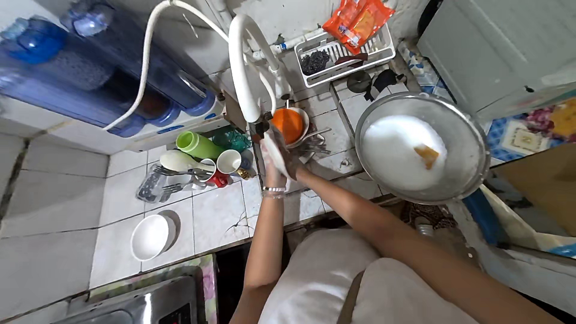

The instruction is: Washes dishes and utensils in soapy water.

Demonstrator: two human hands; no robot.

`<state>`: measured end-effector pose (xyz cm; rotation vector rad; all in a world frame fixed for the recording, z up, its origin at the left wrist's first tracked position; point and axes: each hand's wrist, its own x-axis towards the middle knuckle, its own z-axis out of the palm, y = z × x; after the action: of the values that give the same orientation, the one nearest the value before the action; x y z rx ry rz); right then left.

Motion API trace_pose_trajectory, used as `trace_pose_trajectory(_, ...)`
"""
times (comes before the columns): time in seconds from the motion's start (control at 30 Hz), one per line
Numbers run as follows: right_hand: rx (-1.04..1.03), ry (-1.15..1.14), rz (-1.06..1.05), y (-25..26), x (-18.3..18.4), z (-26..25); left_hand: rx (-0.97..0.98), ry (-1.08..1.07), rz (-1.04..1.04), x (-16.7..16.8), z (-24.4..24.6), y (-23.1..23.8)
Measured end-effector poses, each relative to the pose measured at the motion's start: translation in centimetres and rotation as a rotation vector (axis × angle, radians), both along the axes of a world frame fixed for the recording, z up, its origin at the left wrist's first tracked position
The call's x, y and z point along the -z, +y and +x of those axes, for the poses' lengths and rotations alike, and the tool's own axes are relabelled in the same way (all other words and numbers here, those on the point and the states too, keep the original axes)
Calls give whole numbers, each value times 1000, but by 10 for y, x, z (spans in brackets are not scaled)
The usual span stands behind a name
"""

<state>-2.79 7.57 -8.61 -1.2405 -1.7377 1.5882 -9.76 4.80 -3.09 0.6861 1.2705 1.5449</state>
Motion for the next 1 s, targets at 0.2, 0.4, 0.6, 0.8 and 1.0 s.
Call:
trace_pose_trajectory(0.2,201,77,110,-6,27,38,109,347,-52,-46,-16,-21)
trace_pose_trajectory(0.4,105,-56,162,12,-12,88,318,1290,10,-66,43,-20)
trace_pose_trajectory(0.6,415,-432,391,30,-56,226,160,1371,445,-84,78,-4)
trace_pose_trajectory(0.8,126,-1123,-208,7,-4,335,539,1301,201,-92,158,46)
trace_pose_trajectory(1.0,207,-852,-190,5,2,382,1104,1250,-244,-8,228,124)
